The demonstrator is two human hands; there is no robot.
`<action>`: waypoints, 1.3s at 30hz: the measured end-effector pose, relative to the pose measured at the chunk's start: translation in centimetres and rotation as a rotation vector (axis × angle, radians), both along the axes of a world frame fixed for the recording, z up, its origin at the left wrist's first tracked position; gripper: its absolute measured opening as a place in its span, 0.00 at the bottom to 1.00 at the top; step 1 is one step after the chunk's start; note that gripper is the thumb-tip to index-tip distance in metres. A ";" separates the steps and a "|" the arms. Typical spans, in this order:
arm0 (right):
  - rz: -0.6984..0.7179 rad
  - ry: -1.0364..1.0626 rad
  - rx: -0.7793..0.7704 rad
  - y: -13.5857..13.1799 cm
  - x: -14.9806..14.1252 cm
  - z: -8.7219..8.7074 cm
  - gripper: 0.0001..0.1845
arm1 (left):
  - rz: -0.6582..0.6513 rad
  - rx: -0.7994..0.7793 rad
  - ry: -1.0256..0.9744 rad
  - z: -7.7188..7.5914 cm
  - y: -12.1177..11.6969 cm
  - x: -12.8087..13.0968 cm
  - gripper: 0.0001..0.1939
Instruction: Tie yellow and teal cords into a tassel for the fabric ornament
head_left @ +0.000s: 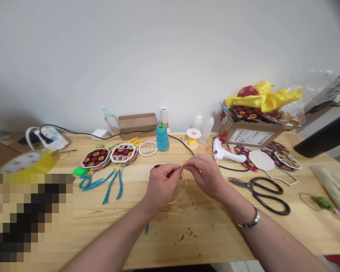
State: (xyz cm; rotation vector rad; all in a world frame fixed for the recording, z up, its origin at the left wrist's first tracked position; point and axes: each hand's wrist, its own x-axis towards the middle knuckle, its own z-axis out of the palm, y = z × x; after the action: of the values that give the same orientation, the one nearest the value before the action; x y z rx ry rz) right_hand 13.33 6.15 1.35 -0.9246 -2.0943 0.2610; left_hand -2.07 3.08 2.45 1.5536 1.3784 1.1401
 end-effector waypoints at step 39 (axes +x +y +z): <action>-0.056 0.067 -0.051 0.1 0.3 0.7 0.07 | -0.006 -0.179 -0.107 0.1 0.2 0.0 0.12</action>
State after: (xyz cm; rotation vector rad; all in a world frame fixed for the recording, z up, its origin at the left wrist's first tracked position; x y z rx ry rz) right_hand 13.67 6.30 2.01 -0.9898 -2.0060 0.3132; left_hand -2.02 3.25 2.54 1.3509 1.3639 1.0500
